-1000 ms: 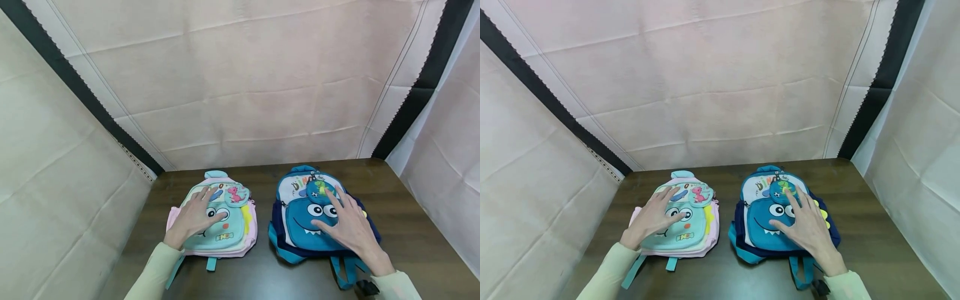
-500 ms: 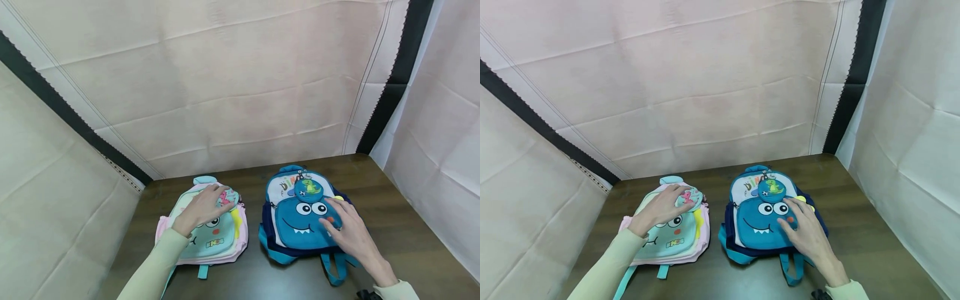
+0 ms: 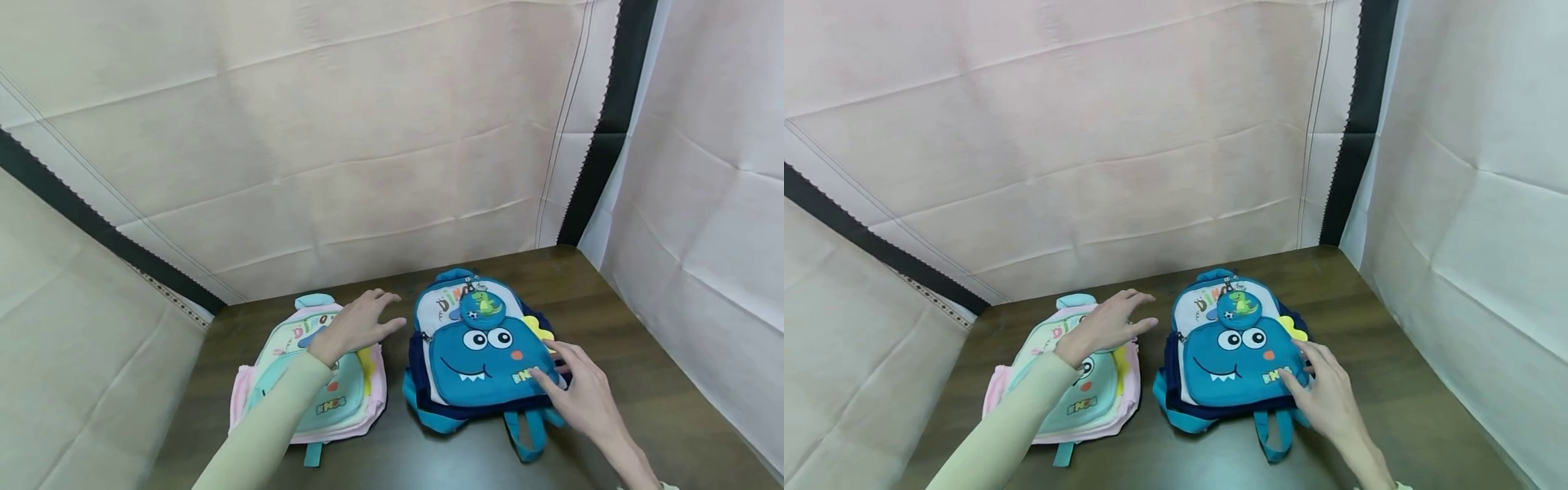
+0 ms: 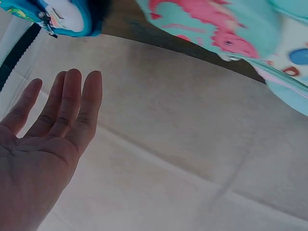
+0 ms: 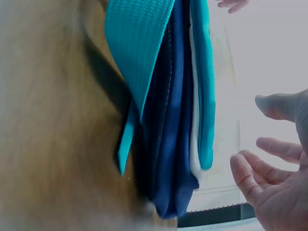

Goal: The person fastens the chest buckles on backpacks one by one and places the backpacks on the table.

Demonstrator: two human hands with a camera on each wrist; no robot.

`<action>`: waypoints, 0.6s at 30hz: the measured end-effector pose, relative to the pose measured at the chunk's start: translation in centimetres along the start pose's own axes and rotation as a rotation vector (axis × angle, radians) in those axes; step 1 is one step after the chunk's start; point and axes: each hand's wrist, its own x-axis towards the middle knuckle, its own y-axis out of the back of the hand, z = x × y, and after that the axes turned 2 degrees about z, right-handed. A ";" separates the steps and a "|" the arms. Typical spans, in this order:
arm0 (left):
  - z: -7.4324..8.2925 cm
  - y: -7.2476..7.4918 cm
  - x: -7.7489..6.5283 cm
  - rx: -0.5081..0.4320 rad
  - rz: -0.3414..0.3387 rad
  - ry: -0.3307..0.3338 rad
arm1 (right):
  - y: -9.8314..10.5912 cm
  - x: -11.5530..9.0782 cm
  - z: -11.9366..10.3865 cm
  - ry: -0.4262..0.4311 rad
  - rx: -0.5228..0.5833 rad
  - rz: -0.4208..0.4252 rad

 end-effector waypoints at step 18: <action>4.8 -2.1 7.6 -0.102 -0.090 -0.108 | 1.4 -1.0 3.2 -0.286 0.050 -0.202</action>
